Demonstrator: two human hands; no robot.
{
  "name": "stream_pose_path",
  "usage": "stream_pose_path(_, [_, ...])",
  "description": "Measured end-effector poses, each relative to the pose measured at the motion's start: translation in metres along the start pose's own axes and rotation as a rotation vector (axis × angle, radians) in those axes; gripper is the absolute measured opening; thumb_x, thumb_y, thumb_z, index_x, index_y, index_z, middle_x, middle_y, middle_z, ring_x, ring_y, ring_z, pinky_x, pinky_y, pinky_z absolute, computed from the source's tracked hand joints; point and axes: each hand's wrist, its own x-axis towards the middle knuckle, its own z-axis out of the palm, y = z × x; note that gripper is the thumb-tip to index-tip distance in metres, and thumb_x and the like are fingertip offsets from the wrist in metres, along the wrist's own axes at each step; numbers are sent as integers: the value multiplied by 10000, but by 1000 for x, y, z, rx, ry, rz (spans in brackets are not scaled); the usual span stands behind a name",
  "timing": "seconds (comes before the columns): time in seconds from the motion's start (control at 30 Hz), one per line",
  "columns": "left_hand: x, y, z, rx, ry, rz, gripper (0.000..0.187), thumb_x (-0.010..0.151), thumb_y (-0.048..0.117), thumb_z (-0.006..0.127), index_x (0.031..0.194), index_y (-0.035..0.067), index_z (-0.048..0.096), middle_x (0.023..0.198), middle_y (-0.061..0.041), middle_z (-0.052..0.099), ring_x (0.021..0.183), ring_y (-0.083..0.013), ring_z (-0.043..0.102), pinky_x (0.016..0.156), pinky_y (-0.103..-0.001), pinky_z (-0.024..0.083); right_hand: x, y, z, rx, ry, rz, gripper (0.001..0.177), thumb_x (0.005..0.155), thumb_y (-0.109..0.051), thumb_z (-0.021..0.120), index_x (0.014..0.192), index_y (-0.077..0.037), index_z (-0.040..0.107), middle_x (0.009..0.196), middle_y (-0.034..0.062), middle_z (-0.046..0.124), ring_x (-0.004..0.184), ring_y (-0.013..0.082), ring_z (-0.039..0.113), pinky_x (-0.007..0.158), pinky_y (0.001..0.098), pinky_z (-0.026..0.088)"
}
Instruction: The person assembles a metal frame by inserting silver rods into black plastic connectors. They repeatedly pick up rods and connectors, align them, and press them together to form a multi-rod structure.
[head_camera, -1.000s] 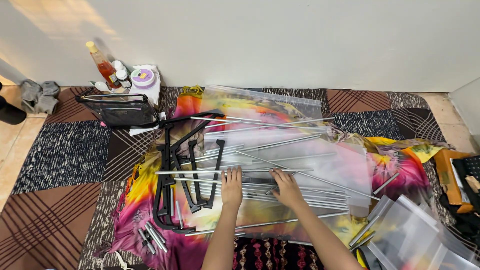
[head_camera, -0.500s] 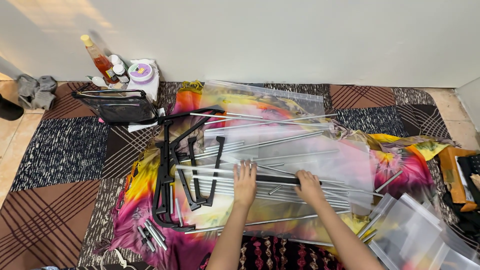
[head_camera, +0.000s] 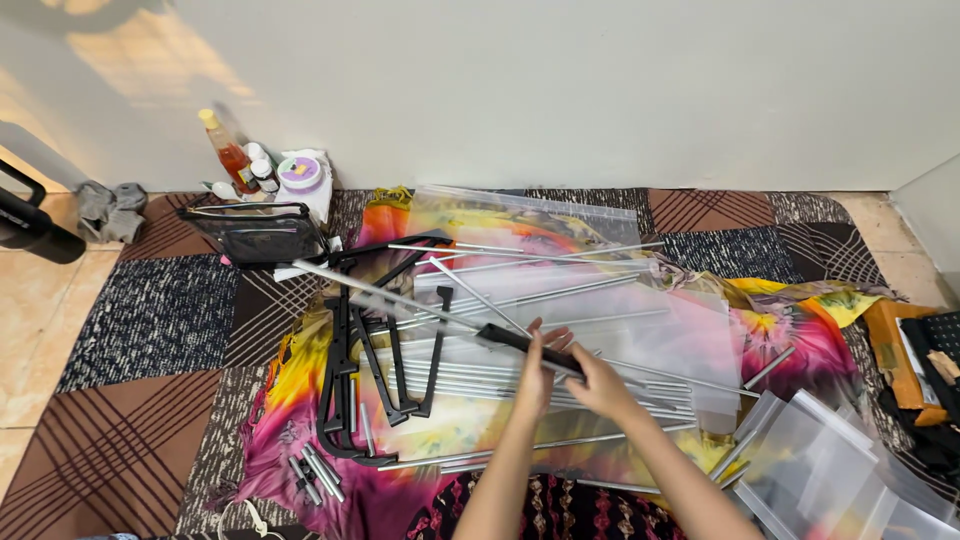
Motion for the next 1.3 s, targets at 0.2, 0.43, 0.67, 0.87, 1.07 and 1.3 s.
stream_pose_path(0.2, [-12,33,23,-235,-9,45,516,1013,505,525,1229,37,516,1026,-96,635,1056,-284,666,922,-427,542,-14,-32,-12,234,30,-152,381,954,-279,644,1252,-88,504,960,165,720,889,295,720,797,378,533])
stream_pose_path(0.43, [3,31,22,-246,201,72,450,1036,472,583,1138,34,560,925,-60,596,814,-173,597,773,-343,515,-14,-13,1,165,229,-285,235,1024,-219,576,1177,-43,555,912,121,646,836,243,660,782,382,526])
stream_pose_path(0.67, [-11,92,39,-39,355,180,406,999,354,707,771,129,458,562,30,389,408,-98,390,410,-299,362,2,79,-6,339,618,276,262,1054,-310,571,1106,-58,524,681,146,564,609,335,566,579,465,465])
stream_pose_path(0.87, [-29,183,80,351,257,355,432,974,316,715,658,119,496,507,44,449,391,-56,394,373,-258,287,-6,153,-28,-167,487,486,359,1020,-353,544,1267,-95,515,964,283,708,927,501,663,800,573,508])
stream_pose_path(1.07, [-19,211,67,436,298,445,422,959,274,724,622,126,518,501,59,458,407,-40,383,391,-247,258,-26,163,-27,-413,378,623,458,969,-348,617,1332,-96,498,1323,202,594,1166,428,607,921,549,506])
stream_pose_path(1.3, [-16,97,14,659,197,265,473,956,283,751,586,68,549,485,38,498,427,-64,434,410,-277,298,1,146,19,-774,255,235,386,853,-214,648,1233,-188,587,1302,27,584,1224,249,549,939,449,529])
